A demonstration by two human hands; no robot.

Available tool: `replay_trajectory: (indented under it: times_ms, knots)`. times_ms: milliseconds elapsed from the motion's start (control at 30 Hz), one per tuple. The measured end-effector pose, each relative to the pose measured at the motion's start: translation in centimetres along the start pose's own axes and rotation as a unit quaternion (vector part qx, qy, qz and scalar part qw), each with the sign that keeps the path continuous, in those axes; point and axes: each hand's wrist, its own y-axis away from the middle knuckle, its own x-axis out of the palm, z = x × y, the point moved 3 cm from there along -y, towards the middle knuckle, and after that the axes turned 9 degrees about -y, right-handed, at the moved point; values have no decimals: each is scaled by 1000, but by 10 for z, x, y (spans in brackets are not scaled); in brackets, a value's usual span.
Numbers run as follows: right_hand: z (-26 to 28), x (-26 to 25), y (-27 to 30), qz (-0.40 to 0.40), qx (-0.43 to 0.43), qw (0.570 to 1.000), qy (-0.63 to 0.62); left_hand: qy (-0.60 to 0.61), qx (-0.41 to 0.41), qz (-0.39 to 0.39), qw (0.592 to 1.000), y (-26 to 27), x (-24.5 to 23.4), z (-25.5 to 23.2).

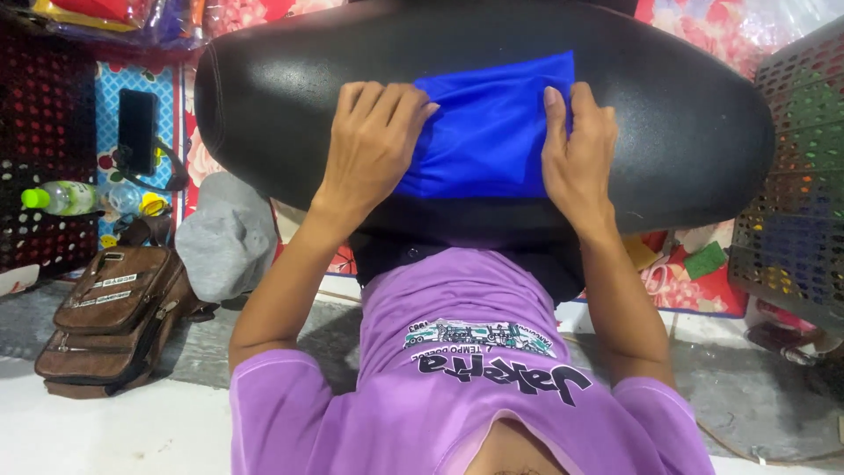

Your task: Fitting and adjusting a blue fabric cover onto a motorcycle seat, using a small tool to tuck the edges.

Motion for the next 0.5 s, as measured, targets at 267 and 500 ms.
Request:
replay_trajectory:
  times_ms: [267, 500]
  knots:
    - [2, 5, -1, -37, -25, 998, 46, -36, -82, 77, 993, 16, 31, 3]
    - [-8, 8, -17, 15, -7, 995, 99, -27, -137, 99, 985, 18, 38, 11]
